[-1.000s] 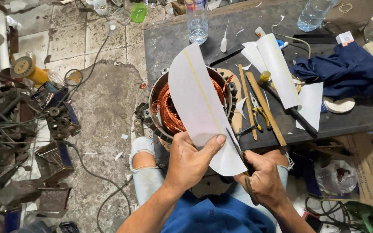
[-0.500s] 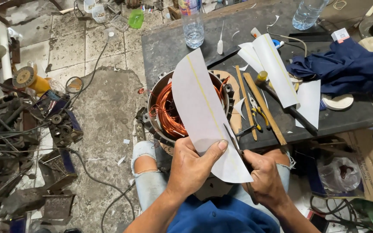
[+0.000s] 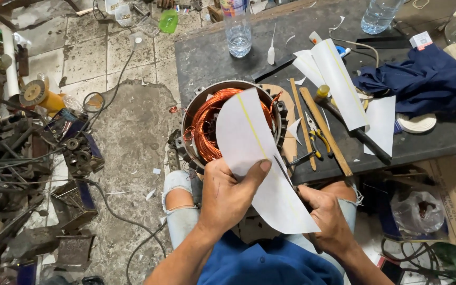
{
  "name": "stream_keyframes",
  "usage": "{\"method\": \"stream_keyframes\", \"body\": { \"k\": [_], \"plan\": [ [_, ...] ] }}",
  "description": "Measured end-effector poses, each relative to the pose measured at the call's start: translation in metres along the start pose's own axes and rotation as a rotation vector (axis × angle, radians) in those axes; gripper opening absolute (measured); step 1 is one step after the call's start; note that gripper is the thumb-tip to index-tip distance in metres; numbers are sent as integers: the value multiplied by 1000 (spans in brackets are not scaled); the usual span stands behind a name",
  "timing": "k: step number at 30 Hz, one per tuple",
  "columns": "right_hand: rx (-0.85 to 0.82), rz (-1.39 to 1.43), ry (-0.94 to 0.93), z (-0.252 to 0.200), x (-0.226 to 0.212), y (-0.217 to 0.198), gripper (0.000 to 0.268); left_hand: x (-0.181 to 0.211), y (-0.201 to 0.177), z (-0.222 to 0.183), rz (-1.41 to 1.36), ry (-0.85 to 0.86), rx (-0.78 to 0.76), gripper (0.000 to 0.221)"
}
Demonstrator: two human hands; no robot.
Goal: Securing and insulating motor coils using pliers, scissors, and insulation paper.
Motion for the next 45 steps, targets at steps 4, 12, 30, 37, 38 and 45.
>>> {"method": "stream_keyframes", "body": {
  "k": [4, 12, 30, 37, 38, 45],
  "plan": [
    [7, -26, -49, -1, 4, 0, 79, -2, 1, -2, -34, 7, 6, 39],
    [46, -78, -54, 0, 5, 1, 40, -6, 5, -8, -70, -5, 0, 36],
    [42, -76, -103, 3, -6, -3, 31, -9, 12, -13, -45, -117, 3, 17],
    [28, -92, -43, -2, -6, 0, 40, 5, -4, 2, 95, -59, 95, 20],
    [29, -92, -43, -2, -9, 1, 40, 4, -3, 1, 95, -59, 95, 20],
    [30, -101, -37, -3, -4, 1, 37, -5, 2, -4, -36, -5, 57, 20]
  ]
}}
Point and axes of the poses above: each hand's wrist, its own z-axis towards the middle knuckle, its own y-axis out of the palm, x = y × z, the point moved 4 cm from there along z, towards the middle knuckle, and after that the axes turned 6 degrees about x, right-handed, at the moved point
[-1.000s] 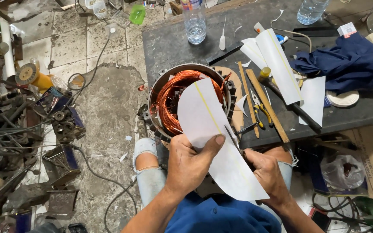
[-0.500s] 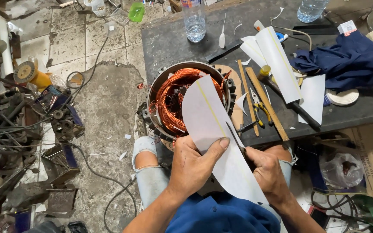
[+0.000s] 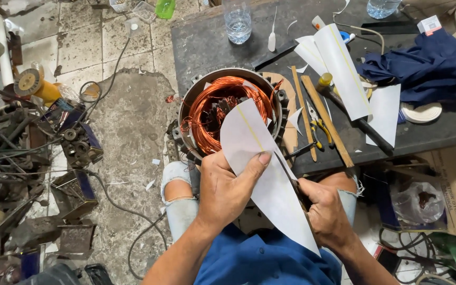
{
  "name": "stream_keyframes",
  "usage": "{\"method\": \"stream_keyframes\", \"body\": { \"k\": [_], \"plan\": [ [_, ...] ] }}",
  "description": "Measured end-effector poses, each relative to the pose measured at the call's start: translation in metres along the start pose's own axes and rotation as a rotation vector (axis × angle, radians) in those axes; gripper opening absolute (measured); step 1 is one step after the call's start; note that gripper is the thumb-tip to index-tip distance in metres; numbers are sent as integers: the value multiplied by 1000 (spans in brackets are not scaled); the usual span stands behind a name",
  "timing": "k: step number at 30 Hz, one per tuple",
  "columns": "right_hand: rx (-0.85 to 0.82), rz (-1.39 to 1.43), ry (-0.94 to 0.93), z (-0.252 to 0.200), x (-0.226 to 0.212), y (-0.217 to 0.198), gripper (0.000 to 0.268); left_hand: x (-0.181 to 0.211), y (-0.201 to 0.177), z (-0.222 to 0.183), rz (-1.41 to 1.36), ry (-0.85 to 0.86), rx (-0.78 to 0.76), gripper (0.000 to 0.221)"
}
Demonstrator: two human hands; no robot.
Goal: Securing and insulating motor coils using pliers, scissors, and insulation paper.
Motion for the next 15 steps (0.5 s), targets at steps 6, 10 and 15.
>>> {"method": "stream_keyframes", "body": {
  "k": [6, 10, 15],
  "plan": [
    [5, 12, -46, 1, 8, 0, 36, -3, 0, -1, -12, -7, -3, 17],
    [-11, 23, -64, 4, -3, -1, 35, -9, 5, -5, -33, 10, -57, 23],
    [-10, 33, -103, 3, 10, 0, 40, -8, 5, -5, -20, 0, -57, 23]
  ]
}}
Point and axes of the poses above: each hand's wrist, its own z-axis towards the middle knuckle, its own y-axis out of the palm, x = y × z, the point moved 4 cm from there along z, towards the middle knuckle, and after that the axes turned 6 degrees about x, right-handed, at the moved point
